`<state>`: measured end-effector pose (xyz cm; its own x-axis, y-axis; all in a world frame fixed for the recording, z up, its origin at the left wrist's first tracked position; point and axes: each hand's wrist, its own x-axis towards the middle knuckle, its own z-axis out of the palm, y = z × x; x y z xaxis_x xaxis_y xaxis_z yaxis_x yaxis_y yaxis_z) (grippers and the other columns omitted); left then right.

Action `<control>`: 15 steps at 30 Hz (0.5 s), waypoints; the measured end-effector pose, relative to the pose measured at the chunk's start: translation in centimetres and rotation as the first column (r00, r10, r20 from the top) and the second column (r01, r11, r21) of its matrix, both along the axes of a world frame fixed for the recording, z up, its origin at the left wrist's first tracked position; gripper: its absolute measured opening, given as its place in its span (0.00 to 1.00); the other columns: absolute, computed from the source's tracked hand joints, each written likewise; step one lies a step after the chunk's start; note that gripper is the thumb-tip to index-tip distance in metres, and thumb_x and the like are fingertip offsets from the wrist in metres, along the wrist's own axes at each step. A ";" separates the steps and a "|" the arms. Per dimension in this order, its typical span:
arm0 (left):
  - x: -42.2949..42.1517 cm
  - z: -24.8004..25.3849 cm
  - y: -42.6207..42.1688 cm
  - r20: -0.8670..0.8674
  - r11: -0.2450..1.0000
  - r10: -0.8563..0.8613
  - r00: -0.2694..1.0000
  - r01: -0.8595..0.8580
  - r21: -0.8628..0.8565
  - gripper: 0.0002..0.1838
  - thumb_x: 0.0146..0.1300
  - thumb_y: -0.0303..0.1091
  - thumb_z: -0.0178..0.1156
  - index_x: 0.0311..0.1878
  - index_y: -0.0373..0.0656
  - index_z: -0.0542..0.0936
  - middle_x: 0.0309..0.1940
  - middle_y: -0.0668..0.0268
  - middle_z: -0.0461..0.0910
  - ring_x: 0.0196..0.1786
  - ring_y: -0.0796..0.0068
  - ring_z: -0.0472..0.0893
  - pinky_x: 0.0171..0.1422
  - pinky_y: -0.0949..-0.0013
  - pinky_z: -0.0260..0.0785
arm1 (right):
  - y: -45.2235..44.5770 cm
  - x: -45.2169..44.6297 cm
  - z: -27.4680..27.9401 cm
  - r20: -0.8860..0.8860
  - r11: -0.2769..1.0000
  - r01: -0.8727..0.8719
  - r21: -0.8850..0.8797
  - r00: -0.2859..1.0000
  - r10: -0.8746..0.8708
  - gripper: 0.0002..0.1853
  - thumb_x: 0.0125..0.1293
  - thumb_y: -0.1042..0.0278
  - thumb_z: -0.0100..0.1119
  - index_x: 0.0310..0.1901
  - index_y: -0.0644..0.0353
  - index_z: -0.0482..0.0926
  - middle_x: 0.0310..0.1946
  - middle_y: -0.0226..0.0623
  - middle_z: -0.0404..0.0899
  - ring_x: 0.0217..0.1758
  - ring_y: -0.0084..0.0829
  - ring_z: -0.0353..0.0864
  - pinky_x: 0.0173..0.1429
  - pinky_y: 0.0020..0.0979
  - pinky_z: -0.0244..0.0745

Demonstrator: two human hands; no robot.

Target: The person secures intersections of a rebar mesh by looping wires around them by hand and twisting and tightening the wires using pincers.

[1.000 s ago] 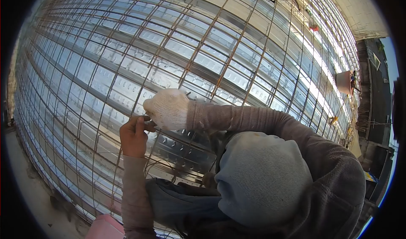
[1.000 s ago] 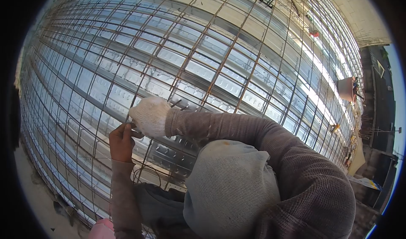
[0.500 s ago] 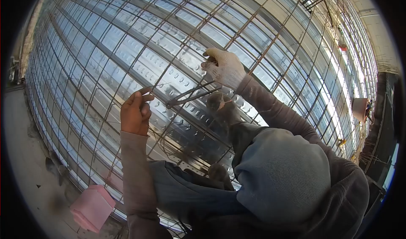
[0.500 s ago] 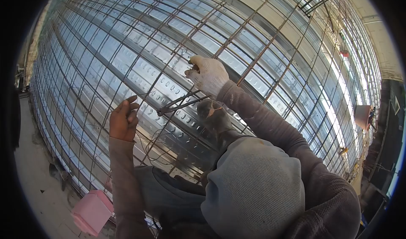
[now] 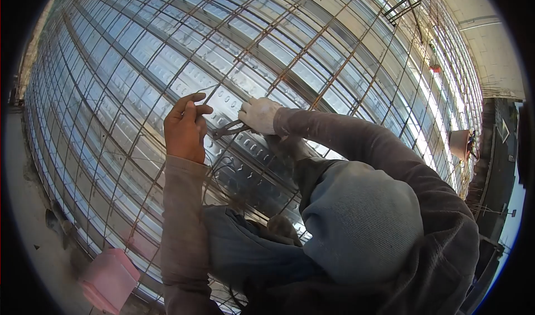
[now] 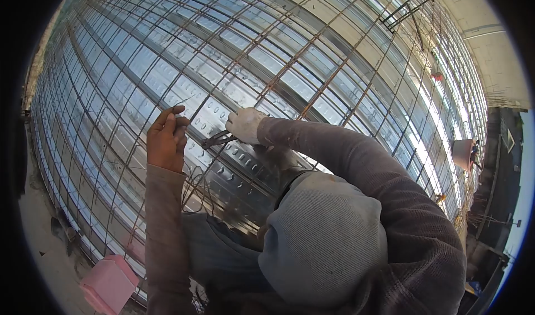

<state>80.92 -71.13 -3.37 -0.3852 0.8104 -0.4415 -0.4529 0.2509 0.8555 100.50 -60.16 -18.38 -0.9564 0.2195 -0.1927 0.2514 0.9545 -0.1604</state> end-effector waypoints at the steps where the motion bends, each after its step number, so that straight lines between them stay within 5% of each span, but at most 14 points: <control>1: 0.6 0.3 0.5 0.041 1.000 0.022 0.999 -0.021 -0.009 0.15 0.83 0.30 0.47 0.59 0.35 0.81 0.34 0.62 0.84 0.21 0.91 0.61 0.24 0.80 0.52 | -0.1 0.2 0.8 -0.047 1.000 -0.023 -0.002 0.999 0.023 0.14 0.68 0.65 0.58 0.50 0.63 0.80 0.46 0.45 0.82 0.51 0.44 0.85 0.49 0.42 0.86; 6: 4.8 1.0 2.8 0.099 0.999 -0.022 0.995 0.024 -0.028 0.16 0.81 0.26 0.44 0.62 0.38 0.78 0.35 0.59 0.84 0.21 0.89 0.63 0.24 0.80 0.55 | -0.8 1.9 4.9 -0.068 0.993 0.119 -0.018 0.990 -0.120 0.18 0.68 0.65 0.59 0.55 0.64 0.76 0.49 0.48 0.81 0.52 0.46 0.87 0.47 0.45 0.86; 8: 6.2 -0.2 4.1 0.057 1.000 -0.028 0.998 0.029 -0.012 0.17 0.79 0.24 0.43 0.63 0.37 0.78 0.34 0.57 0.84 0.21 0.88 0.64 0.24 0.78 0.57 | -1.0 4.1 9.5 0.090 0.825 0.553 -0.117 0.833 -0.545 0.22 0.66 0.61 0.63 0.57 0.66 0.74 0.49 0.52 0.80 0.52 0.51 0.87 0.48 0.46 0.86; 10: 7.2 -2.0 5.6 -0.179 0.990 -0.136 0.974 0.137 -0.007 0.19 0.77 0.24 0.44 0.66 0.33 0.74 0.35 0.56 0.86 0.21 0.86 0.66 0.25 0.76 0.60 | 0.5 8.6 11.7 0.022 0.742 0.666 -0.079 0.745 -0.666 0.25 0.65 0.57 0.66 0.56 0.68 0.74 0.48 0.57 0.79 0.51 0.55 0.86 0.52 0.49 0.84; 15: 8.9 -7.9 8.7 -0.394 0.979 -0.204 0.896 0.181 -0.096 0.24 0.76 0.27 0.45 0.71 0.28 0.67 0.38 0.57 0.90 0.22 0.85 0.70 0.28 0.75 0.65 | 6.2 20.8 21.7 0.186 0.643 0.706 0.297 0.618 -0.764 0.21 0.65 0.61 0.68 0.52 0.69 0.77 0.46 0.57 0.83 0.51 0.55 0.87 0.52 0.48 0.83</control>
<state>89.80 -62.40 -11.25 -0.3771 0.8656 -0.3294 -0.0136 0.3504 0.9365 121.28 -53.97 3.28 -0.3690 0.8820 -0.2932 0.8846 0.4301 0.1804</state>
